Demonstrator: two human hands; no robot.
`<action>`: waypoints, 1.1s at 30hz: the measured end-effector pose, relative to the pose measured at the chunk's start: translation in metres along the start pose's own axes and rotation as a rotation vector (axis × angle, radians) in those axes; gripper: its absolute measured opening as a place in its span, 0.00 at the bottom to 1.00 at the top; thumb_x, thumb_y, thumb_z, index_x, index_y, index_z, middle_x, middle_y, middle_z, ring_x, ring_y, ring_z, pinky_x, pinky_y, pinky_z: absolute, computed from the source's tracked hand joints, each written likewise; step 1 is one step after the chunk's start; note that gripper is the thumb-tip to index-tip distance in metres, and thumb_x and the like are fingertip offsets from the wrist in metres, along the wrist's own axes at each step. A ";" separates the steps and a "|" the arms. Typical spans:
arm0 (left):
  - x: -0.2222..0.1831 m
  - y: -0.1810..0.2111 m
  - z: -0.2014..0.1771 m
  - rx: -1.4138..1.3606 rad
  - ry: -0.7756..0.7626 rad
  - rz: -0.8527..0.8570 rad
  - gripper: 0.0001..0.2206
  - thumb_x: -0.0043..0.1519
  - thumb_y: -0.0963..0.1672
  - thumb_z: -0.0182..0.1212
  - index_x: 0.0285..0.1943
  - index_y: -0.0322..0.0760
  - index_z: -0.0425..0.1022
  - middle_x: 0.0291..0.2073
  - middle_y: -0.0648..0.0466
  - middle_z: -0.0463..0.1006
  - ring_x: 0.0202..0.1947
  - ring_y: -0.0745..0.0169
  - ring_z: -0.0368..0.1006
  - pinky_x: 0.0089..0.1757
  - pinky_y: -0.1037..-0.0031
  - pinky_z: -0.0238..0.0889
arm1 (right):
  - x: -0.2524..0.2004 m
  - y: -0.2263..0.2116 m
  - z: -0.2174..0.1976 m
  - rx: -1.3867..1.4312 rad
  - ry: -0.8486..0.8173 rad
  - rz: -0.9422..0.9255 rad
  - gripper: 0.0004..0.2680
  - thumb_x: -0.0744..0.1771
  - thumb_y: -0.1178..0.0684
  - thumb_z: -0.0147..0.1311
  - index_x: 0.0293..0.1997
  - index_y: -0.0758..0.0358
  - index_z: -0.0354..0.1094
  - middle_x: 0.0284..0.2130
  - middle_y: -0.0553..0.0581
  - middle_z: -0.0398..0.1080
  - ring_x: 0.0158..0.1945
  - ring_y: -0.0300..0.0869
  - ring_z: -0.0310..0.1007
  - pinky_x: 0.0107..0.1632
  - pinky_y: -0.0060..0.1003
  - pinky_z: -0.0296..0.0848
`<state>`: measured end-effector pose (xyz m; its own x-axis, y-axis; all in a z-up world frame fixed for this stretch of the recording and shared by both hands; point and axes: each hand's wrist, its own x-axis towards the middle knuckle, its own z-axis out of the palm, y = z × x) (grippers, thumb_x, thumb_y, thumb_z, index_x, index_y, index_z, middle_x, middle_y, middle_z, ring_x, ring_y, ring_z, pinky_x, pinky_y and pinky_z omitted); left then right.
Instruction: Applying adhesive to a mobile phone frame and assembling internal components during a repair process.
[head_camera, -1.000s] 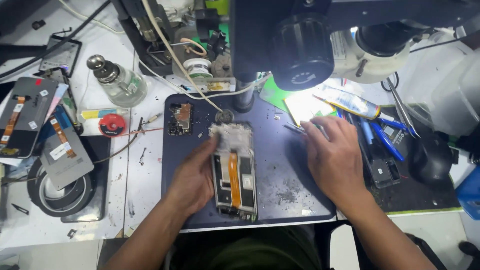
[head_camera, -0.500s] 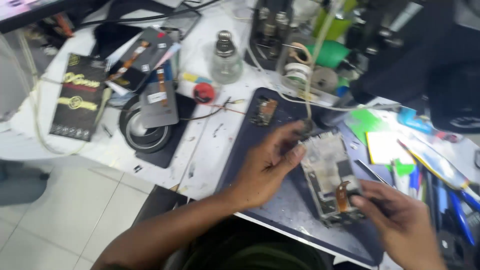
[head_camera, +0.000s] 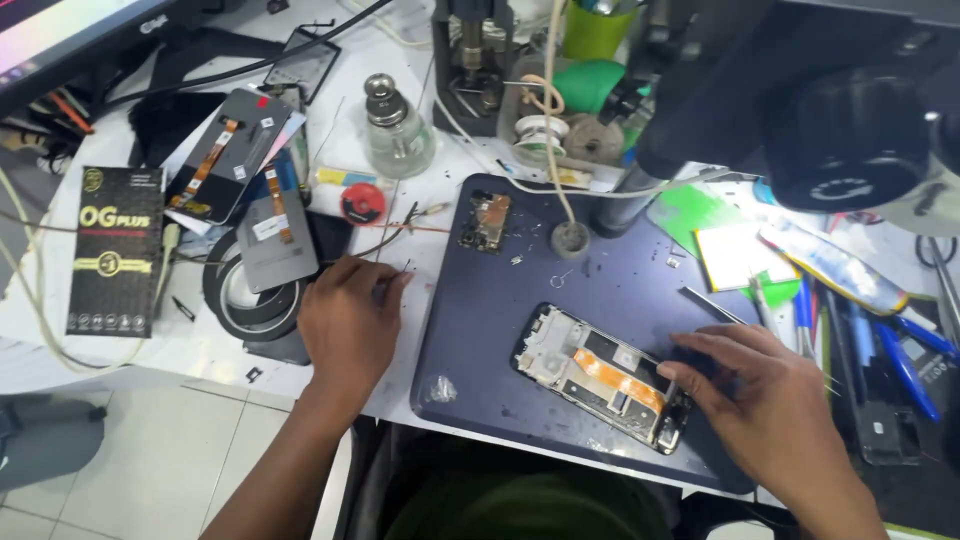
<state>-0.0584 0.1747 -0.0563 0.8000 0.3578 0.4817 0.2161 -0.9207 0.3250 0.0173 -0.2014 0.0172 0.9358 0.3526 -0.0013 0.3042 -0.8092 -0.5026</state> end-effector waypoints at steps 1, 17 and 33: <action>0.001 0.000 -0.003 -0.004 -0.003 0.007 0.07 0.60 0.47 0.72 0.35 0.44 0.83 0.31 0.60 0.77 0.30 0.54 0.75 0.32 0.60 0.65 | 0.002 -0.001 -0.002 0.000 0.004 0.008 0.13 0.60 0.43 0.66 0.46 0.50 0.83 0.44 0.50 0.79 0.47 0.41 0.80 0.50 0.39 0.78; 0.013 0.019 -0.031 -0.003 -0.096 0.240 0.06 0.68 0.43 0.65 0.42 0.35 0.77 0.39 0.51 0.76 0.36 0.50 0.74 0.33 0.62 0.68 | 0.003 -0.008 -0.009 0.163 0.075 -0.236 0.09 0.63 0.49 0.64 0.44 0.57 0.81 0.40 0.53 0.80 0.38 0.41 0.81 0.41 0.35 0.77; 0.027 0.142 -0.026 -0.220 0.022 1.054 0.03 0.69 0.38 0.56 0.45 0.34 0.76 0.41 0.48 0.78 0.38 0.54 0.73 0.38 0.67 0.64 | 0.013 -0.044 -0.001 0.486 -0.035 -0.168 0.03 0.63 0.55 0.66 0.35 0.61 0.82 0.28 0.51 0.83 0.30 0.34 0.81 0.36 0.28 0.77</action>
<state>-0.0208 0.0580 0.0245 0.5137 -0.5944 0.6187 -0.6834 -0.7195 -0.1238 0.0159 -0.1621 0.0404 0.8721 0.4810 0.0895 0.3241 -0.4309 -0.8422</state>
